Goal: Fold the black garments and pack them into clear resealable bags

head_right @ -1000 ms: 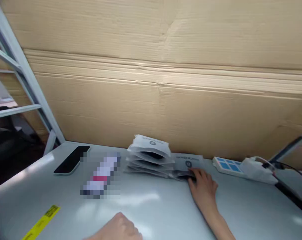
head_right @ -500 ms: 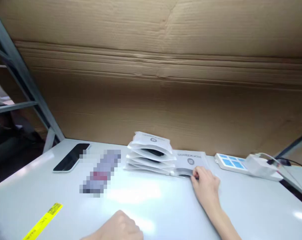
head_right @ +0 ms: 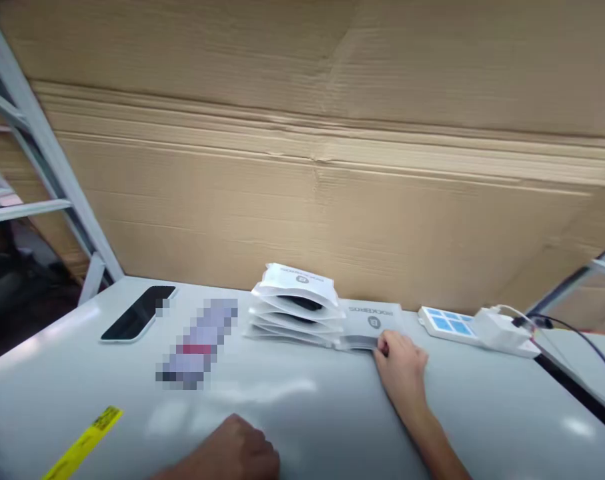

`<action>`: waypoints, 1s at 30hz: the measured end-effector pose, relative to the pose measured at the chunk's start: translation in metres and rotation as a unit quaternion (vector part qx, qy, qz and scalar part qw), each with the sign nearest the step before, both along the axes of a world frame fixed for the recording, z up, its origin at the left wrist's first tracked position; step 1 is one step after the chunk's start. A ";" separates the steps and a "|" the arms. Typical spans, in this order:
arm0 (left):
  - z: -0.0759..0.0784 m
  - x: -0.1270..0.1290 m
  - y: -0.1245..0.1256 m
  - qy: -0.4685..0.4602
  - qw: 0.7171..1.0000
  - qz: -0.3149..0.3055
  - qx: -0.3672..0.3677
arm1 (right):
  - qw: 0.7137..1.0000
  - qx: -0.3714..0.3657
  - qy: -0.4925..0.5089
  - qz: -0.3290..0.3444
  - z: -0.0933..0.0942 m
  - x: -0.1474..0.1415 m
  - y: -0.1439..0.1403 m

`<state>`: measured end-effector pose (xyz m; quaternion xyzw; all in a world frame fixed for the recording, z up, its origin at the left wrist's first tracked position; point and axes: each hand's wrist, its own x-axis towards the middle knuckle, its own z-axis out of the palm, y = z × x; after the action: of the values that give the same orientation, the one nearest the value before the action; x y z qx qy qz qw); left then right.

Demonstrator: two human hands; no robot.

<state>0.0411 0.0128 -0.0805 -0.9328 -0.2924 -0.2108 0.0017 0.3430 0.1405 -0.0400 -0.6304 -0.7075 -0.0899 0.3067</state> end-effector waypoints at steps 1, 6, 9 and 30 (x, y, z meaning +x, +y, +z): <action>0.000 0.000 0.000 0.001 1.000 0.001 -0.002 | 1.000 0.000 0.001 -0.001 0.000 0.000 0.000; 0.000 0.000 0.001 -0.001 1.000 0.001 -0.023 | 1.000 -0.008 0.006 0.001 0.003 -0.001 -0.001; 0.000 0.000 0.001 -0.008 0.999 0.001 -0.039 | 1.000 -0.017 0.008 0.005 0.003 0.000 -0.002; 0.018 0.004 -0.004 -0.006 0.998 0.027 -0.061 | 0.999 0.037 0.030 0.013 0.004 -0.002 -0.008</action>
<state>0.0449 0.0092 -0.0626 -0.9218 -0.3294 -0.1980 -0.0511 0.3410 0.1329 -0.0362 -0.6118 -0.7024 -0.0932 0.3517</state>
